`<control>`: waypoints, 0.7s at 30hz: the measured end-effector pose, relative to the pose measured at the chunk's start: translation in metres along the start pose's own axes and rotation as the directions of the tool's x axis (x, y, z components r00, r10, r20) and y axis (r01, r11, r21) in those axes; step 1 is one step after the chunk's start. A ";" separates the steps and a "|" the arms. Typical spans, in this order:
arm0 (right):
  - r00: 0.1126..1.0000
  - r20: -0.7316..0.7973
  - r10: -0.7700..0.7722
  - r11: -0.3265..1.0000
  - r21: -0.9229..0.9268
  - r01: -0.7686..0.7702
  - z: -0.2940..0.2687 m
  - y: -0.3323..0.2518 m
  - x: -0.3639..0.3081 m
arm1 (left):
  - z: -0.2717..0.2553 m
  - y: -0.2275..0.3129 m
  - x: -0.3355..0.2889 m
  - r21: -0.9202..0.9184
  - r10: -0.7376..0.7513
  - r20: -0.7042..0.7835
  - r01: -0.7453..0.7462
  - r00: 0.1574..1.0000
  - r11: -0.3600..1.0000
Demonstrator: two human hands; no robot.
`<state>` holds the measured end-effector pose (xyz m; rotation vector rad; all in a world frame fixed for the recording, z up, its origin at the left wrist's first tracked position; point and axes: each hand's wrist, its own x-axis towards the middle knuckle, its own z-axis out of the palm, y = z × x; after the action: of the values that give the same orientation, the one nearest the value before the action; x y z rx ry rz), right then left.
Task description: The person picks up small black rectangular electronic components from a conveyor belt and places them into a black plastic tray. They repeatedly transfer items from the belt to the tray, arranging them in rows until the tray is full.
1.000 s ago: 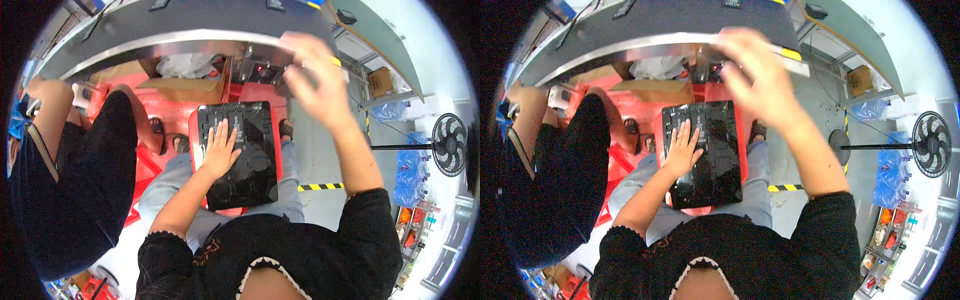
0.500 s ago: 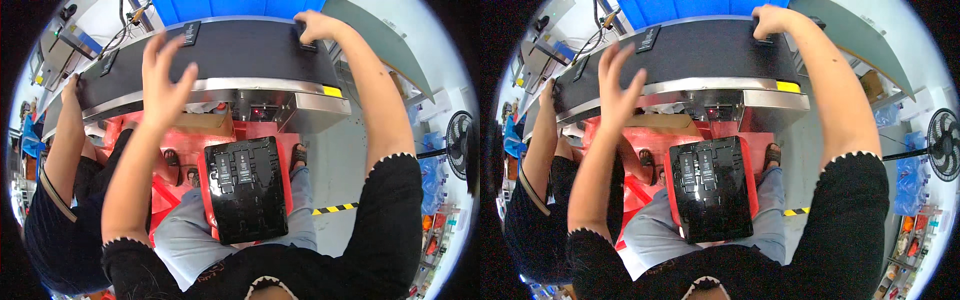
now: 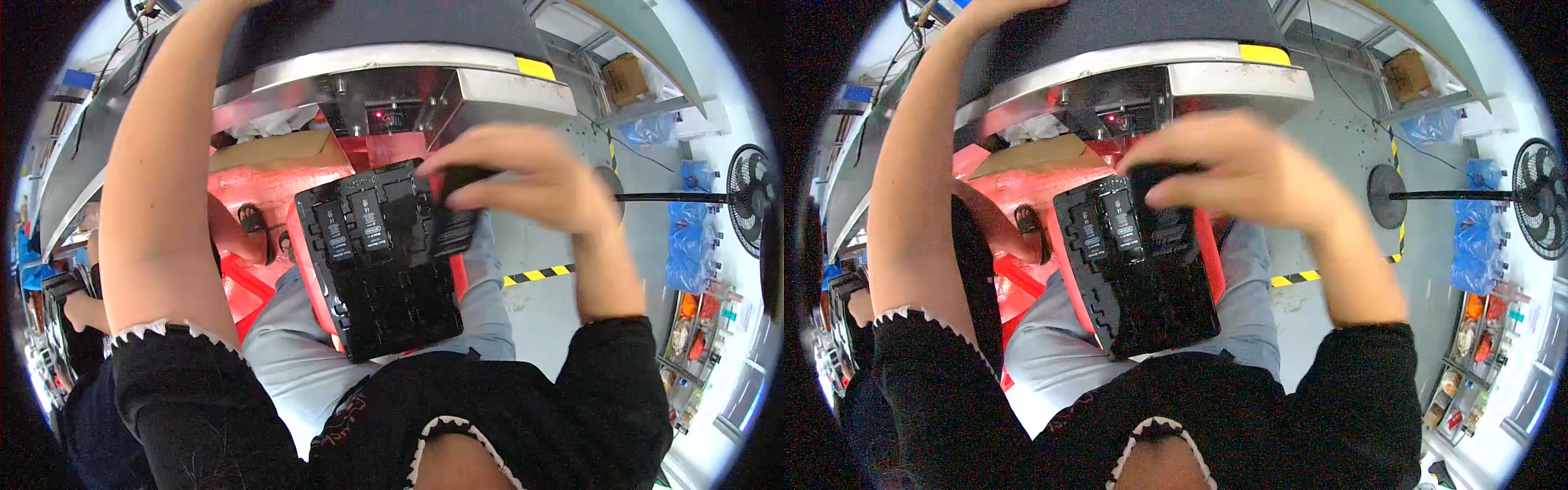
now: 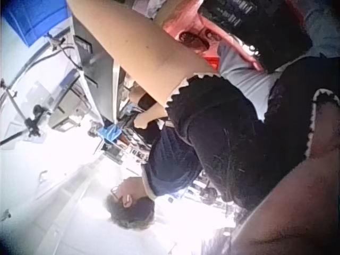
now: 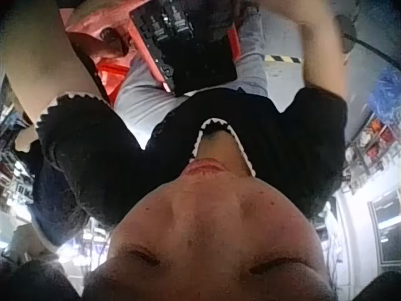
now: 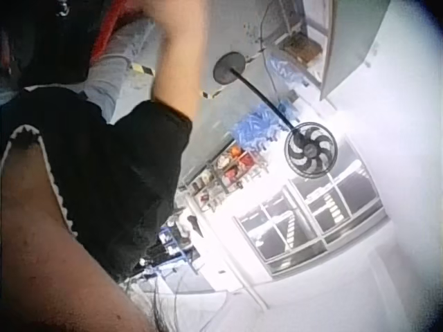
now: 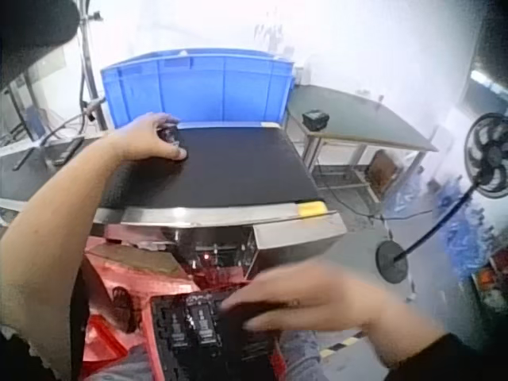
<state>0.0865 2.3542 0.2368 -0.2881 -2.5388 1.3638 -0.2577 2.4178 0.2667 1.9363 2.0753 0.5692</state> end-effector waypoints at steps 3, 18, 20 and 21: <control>0.975 0.059 0.216 0.976 -0.038 -0.214 0.077 0.075 0.003 | 0.003 0.042 -0.044 0.135 0.029 -0.199 -0.002 0.980 0.991; 0.920 -0.372 0.126 0.816 -0.488 -0.310 0.190 0.128 -0.079 | 0.201 0.056 -0.379 -0.029 -0.025 0.151 0.030 0.988 0.999; 0.904 -0.394 0.165 0.806 -0.475 -0.354 0.204 0.121 -0.092 | 0.225 0.054 -0.394 -0.048 -0.005 0.162 0.013 0.987 0.999; 0.896 -0.415 0.157 0.819 -0.452 -0.353 0.210 0.118 -0.098 | 0.230 0.053 -0.396 -0.056 0.003 0.140 0.005 0.990 0.998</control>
<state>0.1225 2.2247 0.0139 -0.9283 -2.5491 0.5728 -0.0750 2.0533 0.0518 1.8867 1.9528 0.4713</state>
